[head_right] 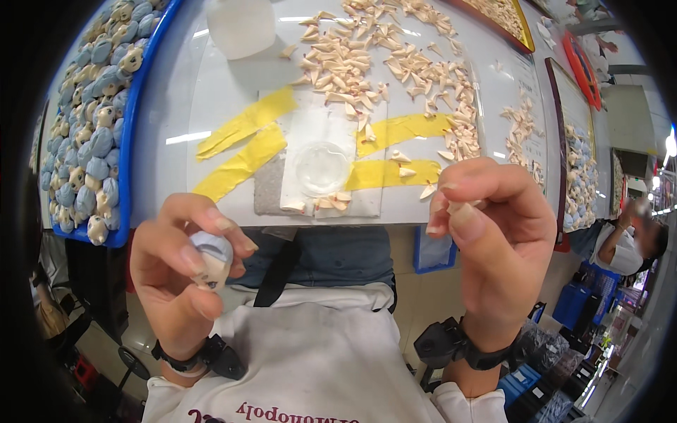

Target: The person assembles small doll heads by attaching individual strands of light-colored hair to the top of each head. They pick up a doll head from a blue tray, apply adhesive from a squeeze bottle, and then insert multiple hair strands into the head one by one before placing the finished unit onto a tray.

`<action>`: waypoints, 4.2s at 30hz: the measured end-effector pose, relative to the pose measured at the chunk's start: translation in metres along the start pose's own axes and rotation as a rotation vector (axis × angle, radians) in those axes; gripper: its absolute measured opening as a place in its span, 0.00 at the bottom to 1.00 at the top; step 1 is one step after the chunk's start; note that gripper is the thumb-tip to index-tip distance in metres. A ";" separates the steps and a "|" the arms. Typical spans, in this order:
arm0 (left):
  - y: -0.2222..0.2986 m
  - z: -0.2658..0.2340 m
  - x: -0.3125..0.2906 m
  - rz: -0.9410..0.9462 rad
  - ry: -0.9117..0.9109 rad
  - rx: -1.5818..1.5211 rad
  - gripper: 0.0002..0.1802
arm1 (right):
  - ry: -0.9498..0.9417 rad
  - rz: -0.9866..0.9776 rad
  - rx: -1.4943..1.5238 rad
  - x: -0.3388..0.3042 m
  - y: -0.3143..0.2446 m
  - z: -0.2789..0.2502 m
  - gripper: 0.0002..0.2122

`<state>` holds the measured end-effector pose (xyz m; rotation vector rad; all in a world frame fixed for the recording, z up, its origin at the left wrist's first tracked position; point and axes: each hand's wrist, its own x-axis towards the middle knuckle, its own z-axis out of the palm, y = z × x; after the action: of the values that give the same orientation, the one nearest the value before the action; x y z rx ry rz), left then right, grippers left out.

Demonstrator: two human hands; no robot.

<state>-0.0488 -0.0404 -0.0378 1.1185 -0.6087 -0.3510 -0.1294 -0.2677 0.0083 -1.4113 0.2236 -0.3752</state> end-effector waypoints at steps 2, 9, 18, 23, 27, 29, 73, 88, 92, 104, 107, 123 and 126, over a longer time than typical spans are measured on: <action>0.004 0.002 -0.004 -0.080 0.053 -0.033 0.24 | 0.024 0.023 -0.080 0.001 -0.002 0.003 0.08; 0.012 0.000 -0.008 -0.166 0.110 -0.048 0.24 | 0.085 -0.042 -0.385 0.010 -0.007 0.022 0.06; 0.013 0.006 -0.006 -0.185 0.195 0.016 0.28 | -0.144 -0.327 -0.719 0.023 0.000 0.025 0.06; 0.010 0.000 -0.008 -0.150 0.129 -0.006 0.30 | -0.122 -0.443 -0.874 0.020 0.007 0.034 0.08; 0.012 0.004 -0.005 -0.175 0.145 -0.036 0.29 | -0.102 -0.495 -1.018 0.017 0.006 0.039 0.09; 0.013 0.008 -0.003 -0.191 0.163 -0.055 0.29 | -0.119 -0.524 -1.083 0.018 0.004 0.040 0.09; 0.024 0.039 0.008 0.359 -0.101 1.016 0.24 | -0.260 0.042 -0.469 -0.009 -0.029 0.025 0.23; 0.106 -0.065 0.045 0.274 0.285 1.432 0.15 | 0.372 -0.008 -1.814 0.038 -0.043 -0.209 0.09; 0.130 -0.099 0.079 0.127 0.234 1.351 0.13 | 0.406 -0.040 -1.757 0.036 -0.048 -0.206 0.12; 0.116 -0.111 0.102 -0.083 -0.117 1.665 0.28 | 0.361 0.017 -1.787 0.037 -0.064 -0.179 0.15; 0.130 -0.102 0.104 -0.054 0.002 1.545 0.19 | 0.314 -0.114 -1.696 0.043 -0.070 -0.159 0.15; 0.124 -0.133 0.077 -0.010 0.161 1.440 0.08 | 0.057 -0.091 -1.291 0.069 -0.038 -0.111 0.07; 0.127 -0.133 0.072 -0.016 0.206 1.385 0.07 | 0.056 -0.110 -1.301 0.071 -0.038 -0.109 0.05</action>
<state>0.0850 0.0687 0.0584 2.4384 -0.6414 0.2628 -0.1087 -0.3992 0.0339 -2.7001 0.4802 -0.3625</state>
